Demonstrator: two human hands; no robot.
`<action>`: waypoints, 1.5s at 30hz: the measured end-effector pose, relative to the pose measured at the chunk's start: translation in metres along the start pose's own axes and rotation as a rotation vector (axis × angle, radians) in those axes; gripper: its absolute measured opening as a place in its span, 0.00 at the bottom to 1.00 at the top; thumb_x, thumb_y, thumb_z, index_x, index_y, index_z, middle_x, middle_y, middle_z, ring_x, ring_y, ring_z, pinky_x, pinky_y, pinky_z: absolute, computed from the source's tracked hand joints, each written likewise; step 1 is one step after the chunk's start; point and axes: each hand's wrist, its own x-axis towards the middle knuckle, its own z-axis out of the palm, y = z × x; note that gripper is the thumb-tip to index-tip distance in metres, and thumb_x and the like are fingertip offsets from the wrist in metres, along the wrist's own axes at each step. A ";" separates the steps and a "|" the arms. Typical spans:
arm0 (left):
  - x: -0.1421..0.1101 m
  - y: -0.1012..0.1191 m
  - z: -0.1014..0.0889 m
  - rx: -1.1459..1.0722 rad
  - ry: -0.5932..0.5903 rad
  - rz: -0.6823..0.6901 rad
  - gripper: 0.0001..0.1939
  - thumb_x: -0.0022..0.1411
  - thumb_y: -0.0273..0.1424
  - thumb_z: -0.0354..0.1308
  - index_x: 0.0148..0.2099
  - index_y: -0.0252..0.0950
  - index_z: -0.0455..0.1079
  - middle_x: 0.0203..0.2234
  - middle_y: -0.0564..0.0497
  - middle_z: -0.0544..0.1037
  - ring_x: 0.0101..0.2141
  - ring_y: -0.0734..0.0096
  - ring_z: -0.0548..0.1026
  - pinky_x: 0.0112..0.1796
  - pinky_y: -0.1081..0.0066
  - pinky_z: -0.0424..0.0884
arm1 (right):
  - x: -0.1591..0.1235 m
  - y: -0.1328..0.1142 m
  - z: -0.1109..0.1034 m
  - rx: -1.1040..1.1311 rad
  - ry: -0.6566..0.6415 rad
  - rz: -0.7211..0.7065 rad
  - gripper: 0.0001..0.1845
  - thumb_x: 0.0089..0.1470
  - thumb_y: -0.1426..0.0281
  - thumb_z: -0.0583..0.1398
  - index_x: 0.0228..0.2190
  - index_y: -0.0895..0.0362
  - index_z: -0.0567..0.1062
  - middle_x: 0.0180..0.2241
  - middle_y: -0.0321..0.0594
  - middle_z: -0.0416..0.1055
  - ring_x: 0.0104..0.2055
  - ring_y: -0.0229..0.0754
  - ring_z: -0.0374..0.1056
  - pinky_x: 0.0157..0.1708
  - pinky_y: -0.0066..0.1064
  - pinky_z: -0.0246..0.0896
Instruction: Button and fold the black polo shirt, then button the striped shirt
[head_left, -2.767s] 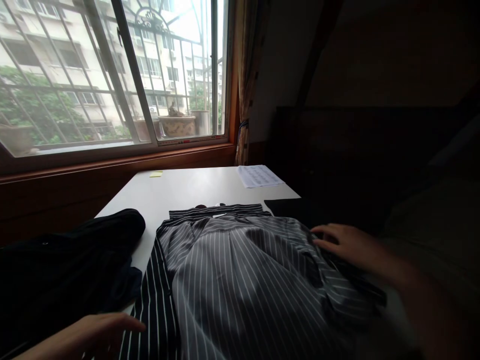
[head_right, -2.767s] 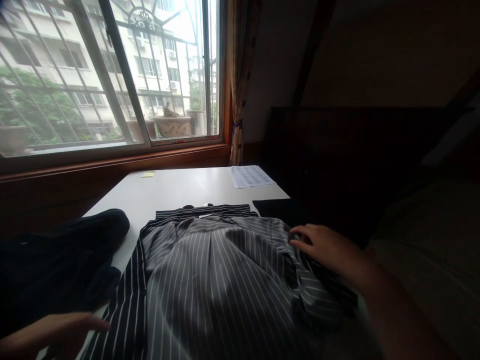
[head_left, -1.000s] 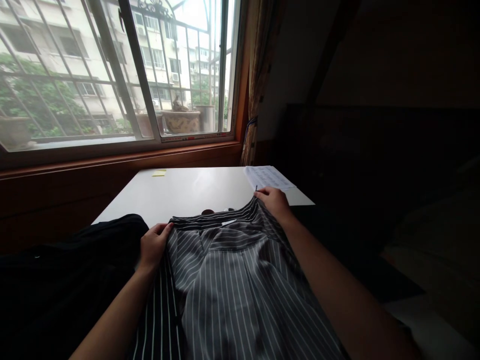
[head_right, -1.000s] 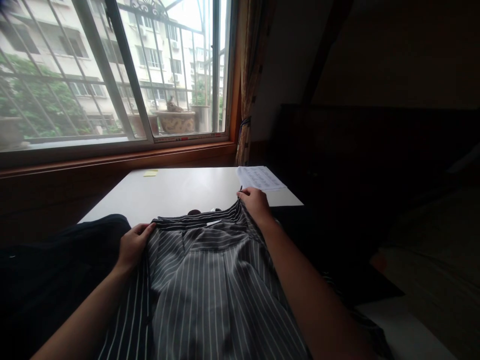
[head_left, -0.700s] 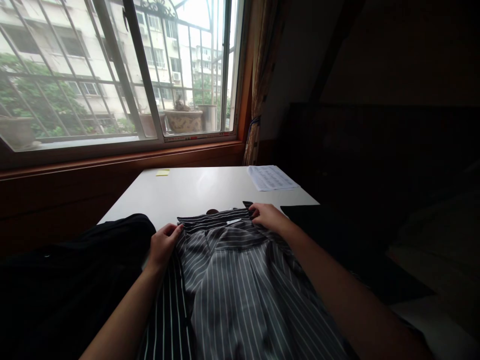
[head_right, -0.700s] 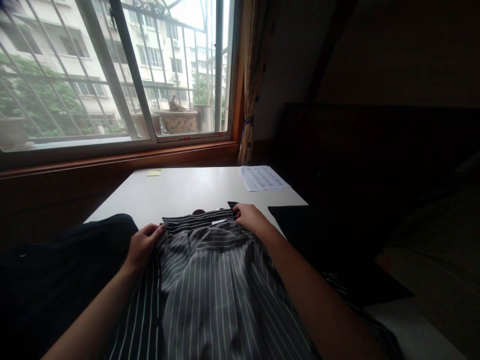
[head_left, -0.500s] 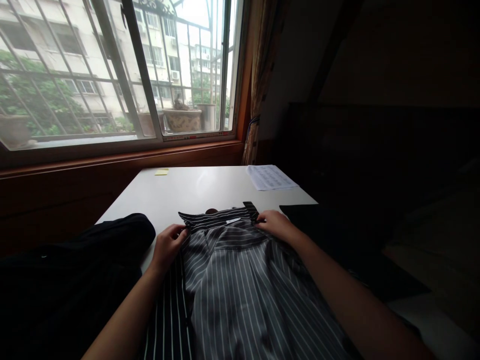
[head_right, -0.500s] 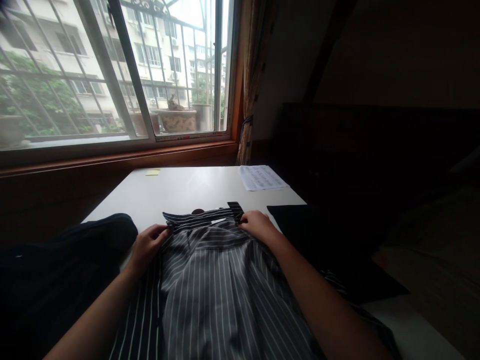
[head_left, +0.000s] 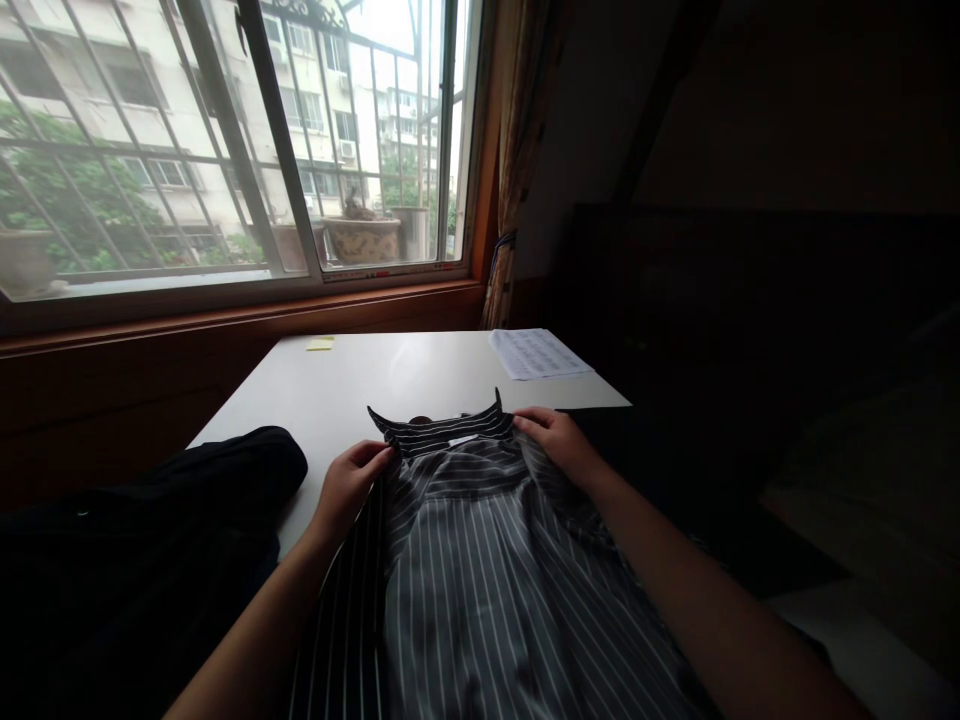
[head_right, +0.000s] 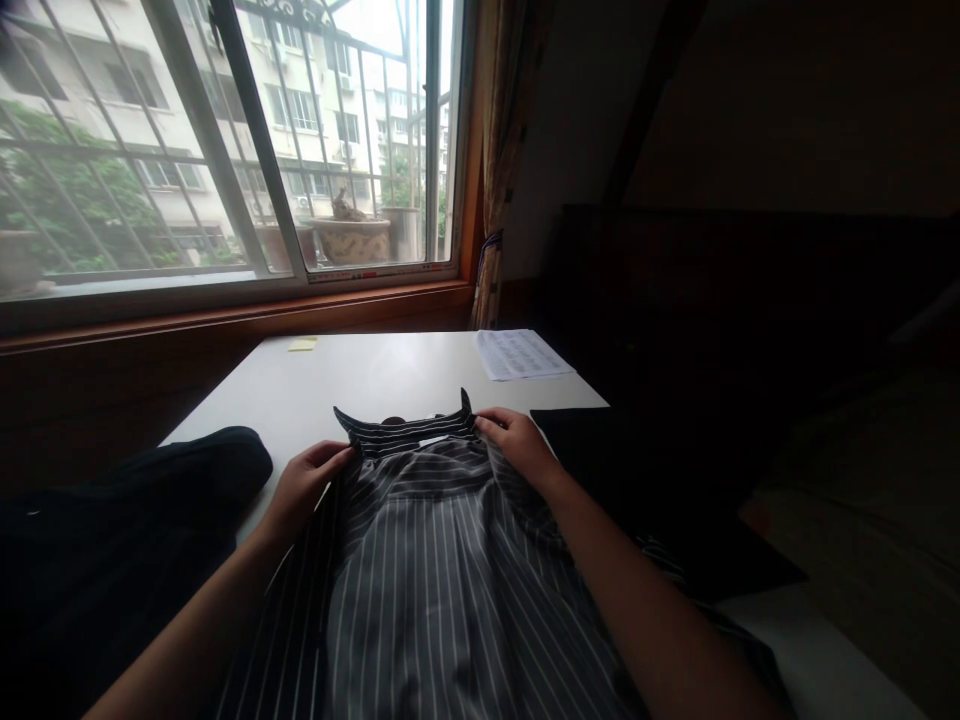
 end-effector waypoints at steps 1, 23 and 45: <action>0.000 0.002 0.002 -0.046 -0.011 -0.020 0.21 0.57 0.46 0.62 0.42 0.34 0.78 0.38 0.46 0.83 0.40 0.58 0.78 0.42 0.67 0.72 | -0.002 -0.002 0.002 0.084 0.022 0.024 0.16 0.53 0.58 0.62 0.38 0.55 0.81 0.40 0.41 0.80 0.45 0.49 0.74 0.49 0.37 0.66; -0.030 -0.010 0.066 0.191 -0.219 0.251 0.13 0.64 0.24 0.52 0.45 0.40 0.76 0.41 0.49 0.79 0.42 0.65 0.77 0.46 0.66 0.72 | -0.049 0.031 0.046 -0.037 -0.035 -0.071 0.09 0.57 0.64 0.61 0.35 0.53 0.80 0.37 0.39 0.76 0.43 0.47 0.71 0.47 0.38 0.63; -0.034 -0.019 0.076 0.745 -0.401 0.546 0.18 0.71 0.27 0.49 0.59 0.45 0.69 0.61 0.55 0.68 0.55 0.58 0.65 0.54 0.53 0.71 | -0.045 0.050 0.043 0.271 0.095 0.153 0.12 0.55 0.59 0.63 0.36 0.54 0.78 0.33 0.38 0.76 0.37 0.44 0.71 0.39 0.34 0.64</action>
